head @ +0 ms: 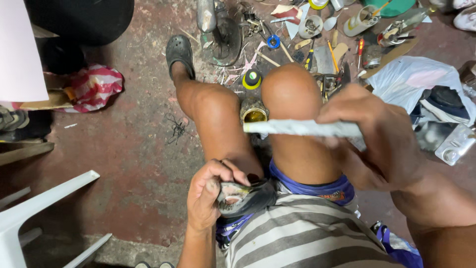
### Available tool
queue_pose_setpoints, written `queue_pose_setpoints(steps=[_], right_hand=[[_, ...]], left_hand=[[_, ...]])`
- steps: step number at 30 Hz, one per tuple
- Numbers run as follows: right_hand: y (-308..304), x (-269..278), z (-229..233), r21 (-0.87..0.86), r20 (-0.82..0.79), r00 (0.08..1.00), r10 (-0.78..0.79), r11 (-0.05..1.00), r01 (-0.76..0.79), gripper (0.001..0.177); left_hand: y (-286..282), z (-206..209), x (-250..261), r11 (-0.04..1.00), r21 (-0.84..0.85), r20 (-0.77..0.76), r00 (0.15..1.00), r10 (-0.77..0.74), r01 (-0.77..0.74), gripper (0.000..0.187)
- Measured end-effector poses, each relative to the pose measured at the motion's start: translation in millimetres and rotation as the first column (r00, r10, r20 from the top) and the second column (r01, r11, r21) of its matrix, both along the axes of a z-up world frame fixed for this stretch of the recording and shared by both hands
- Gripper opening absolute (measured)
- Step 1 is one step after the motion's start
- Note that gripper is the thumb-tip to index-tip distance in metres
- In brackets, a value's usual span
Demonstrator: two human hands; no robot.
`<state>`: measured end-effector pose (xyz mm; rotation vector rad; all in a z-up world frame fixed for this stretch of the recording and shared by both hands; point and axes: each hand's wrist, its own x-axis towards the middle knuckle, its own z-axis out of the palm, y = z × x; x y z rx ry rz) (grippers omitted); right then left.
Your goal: The person sits on the floor and uses a white stick to apply a yellow substance from a small container onto the sole of a black shoe. The person holds the shoe in one hand and applies the substance with the other, then places the shoe down.
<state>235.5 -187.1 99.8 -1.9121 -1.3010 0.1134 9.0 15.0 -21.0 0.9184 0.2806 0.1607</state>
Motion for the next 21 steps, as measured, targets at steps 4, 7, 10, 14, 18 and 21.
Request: queue_pose_setpoints(steps=[4,7,10,14,18,21], right_hand=[[17.3,-1.4,-6.1,-0.277,0.124,0.991,0.049,0.961,-0.013,0.031],[40.6,-10.1,-29.8,-0.381,0.222,0.966,0.131,0.924,-0.037,0.022],[61.7,-9.1,-64.1,-0.462,0.195,0.964,0.183,0.884,-0.074,0.018],[70.9,1.2,-88.5,-0.387,0.128,0.972,0.198,0.912,-0.135,0.018],[48.1,19.2,-71.0,-0.225,-0.142,0.988,0.058,0.97,-0.089,0.015],[25.0,15.5,-49.6,0.14,-0.545,0.835,0.069,0.99,0.01,0.015]], left_hand=[[0.9,-2.0,-3.8,1.0,-0.011,0.038,0.999,0.003,-0.002,0.049],[2.9,-2.3,-3.0,1.0,0.029,0.079,0.997,-0.008,0.006,0.051],[1.7,-1.4,-4.8,1.0,0.017,0.092,0.996,-0.009,0.007,0.051],[-1.6,-1.1,-4.4,0.998,0.001,0.058,0.996,0.061,-0.061,0.047],[-12.1,-2.5,3.6,0.976,-0.02,-0.014,0.977,0.215,-0.215,0.044],[-13.4,0.5,8.7,0.981,-0.011,-0.057,0.979,0.193,-0.194,0.043]])
